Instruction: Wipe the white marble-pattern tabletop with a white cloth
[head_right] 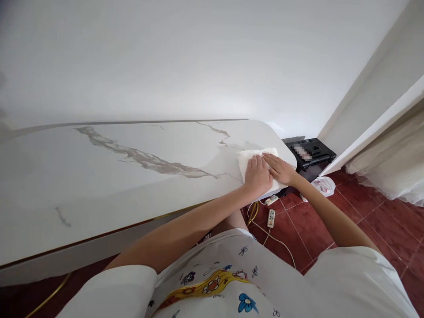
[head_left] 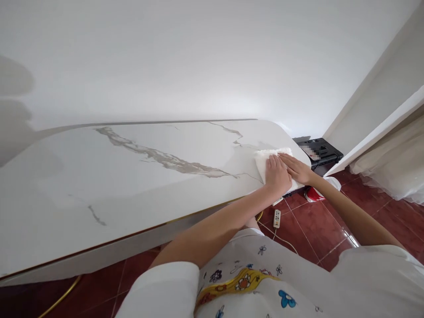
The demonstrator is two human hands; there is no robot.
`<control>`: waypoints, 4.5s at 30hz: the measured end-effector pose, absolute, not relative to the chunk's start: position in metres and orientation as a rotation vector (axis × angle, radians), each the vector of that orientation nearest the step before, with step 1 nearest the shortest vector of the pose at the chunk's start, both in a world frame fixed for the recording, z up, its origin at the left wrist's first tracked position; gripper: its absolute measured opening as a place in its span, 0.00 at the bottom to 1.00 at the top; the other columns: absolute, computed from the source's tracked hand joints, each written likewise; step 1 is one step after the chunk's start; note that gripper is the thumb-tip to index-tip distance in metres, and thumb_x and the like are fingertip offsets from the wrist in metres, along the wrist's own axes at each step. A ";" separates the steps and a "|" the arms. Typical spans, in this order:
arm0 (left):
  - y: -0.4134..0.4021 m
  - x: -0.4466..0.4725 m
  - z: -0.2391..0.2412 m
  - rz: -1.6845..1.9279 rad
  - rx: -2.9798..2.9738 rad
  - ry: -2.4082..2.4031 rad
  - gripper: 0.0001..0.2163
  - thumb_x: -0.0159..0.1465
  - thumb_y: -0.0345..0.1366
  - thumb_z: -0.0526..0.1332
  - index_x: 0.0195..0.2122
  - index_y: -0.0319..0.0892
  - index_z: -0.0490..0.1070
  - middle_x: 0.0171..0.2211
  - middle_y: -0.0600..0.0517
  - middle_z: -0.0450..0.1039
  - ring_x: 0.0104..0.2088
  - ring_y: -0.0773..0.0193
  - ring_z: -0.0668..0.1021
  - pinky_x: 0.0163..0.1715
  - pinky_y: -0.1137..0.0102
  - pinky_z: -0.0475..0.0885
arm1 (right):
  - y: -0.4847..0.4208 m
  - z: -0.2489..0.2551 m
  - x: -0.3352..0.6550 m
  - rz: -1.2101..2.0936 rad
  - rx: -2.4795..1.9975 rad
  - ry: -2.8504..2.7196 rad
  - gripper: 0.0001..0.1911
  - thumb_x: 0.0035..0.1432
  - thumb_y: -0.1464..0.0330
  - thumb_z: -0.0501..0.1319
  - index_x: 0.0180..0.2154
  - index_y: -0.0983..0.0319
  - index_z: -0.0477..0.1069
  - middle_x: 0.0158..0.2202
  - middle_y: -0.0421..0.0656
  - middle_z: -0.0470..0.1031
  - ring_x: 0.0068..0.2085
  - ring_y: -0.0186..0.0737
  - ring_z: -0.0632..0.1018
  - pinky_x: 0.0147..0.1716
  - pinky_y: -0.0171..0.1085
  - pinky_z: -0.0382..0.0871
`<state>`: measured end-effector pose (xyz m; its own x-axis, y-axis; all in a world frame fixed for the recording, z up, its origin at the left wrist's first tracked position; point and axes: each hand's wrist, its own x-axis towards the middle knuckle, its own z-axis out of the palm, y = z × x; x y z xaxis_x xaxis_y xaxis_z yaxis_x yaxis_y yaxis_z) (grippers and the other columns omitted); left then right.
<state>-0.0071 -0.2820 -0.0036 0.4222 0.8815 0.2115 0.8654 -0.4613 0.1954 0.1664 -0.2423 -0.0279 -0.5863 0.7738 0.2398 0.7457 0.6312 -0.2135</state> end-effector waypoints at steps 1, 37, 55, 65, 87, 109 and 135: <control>-0.282 -0.002 -0.004 0.454 2.599 1.585 0.30 0.66 0.36 0.49 0.66 0.18 0.53 0.67 0.30 0.53 0.68 0.43 0.56 0.68 0.55 0.49 | -0.244 -0.027 0.171 0.122 -1.221 -2.544 0.34 0.70 0.50 0.39 0.69 0.57 0.51 0.69 0.45 0.57 0.69 0.50 0.58 0.69 0.58 0.52; -0.053 -0.043 -0.006 0.477 2.571 1.628 0.26 0.68 0.34 0.46 0.65 0.26 0.57 0.65 0.33 0.58 0.66 0.49 0.61 0.64 0.56 0.54 | -0.010 -0.030 0.120 0.192 -1.433 -2.486 0.32 0.68 0.53 0.40 0.67 0.58 0.56 0.69 0.43 0.57 0.70 0.47 0.56 0.69 0.52 0.49; 0.005 -0.016 -0.005 0.479 2.598 1.688 0.24 0.68 0.34 0.46 0.61 0.24 0.61 0.59 0.35 0.66 0.60 0.51 0.66 0.62 0.61 0.55 | 0.053 -0.028 0.145 0.265 -1.474 -2.469 0.31 0.67 0.55 0.43 0.67 0.57 0.55 0.69 0.43 0.57 0.69 0.50 0.58 0.67 0.55 0.52; -0.012 0.022 -0.001 0.479 2.593 1.585 0.25 0.68 0.35 0.46 0.62 0.23 0.60 0.60 0.34 0.65 0.60 0.50 0.65 0.62 0.61 0.54 | 0.030 -0.030 0.194 0.267 -1.528 -2.400 0.31 0.67 0.53 0.43 0.68 0.51 0.52 0.70 0.37 0.56 0.69 0.49 0.57 0.68 0.54 0.52; -0.154 0.049 -0.002 0.495 2.692 1.298 0.26 0.69 0.35 0.46 0.63 0.20 0.58 0.61 0.33 0.63 0.62 0.49 0.63 0.64 0.61 0.53 | -0.141 -0.043 0.245 0.058 -1.498 -2.390 0.37 0.68 0.49 0.35 0.68 0.63 0.54 0.69 0.50 0.57 0.70 0.48 0.57 0.68 0.55 0.53; -0.298 -0.155 -0.016 0.605 2.789 1.408 0.26 0.67 0.35 0.46 0.64 0.25 0.59 0.64 0.32 0.61 0.65 0.46 0.63 0.64 0.53 0.57 | -0.294 -0.028 0.009 -0.189 -1.522 -2.473 0.32 0.70 0.61 0.39 0.66 0.72 0.58 0.68 0.55 0.59 0.68 0.48 0.60 0.67 0.50 0.55; -0.347 -0.554 -0.019 0.385 2.357 2.170 0.26 0.67 0.35 0.45 0.66 0.40 0.59 0.66 0.46 0.61 0.67 0.56 0.62 0.67 0.55 0.57 | -0.312 0.014 -0.414 0.591 -1.281 -2.573 0.32 0.67 0.68 0.47 0.65 0.83 0.51 0.69 0.66 0.50 0.70 0.60 0.53 0.65 0.54 0.49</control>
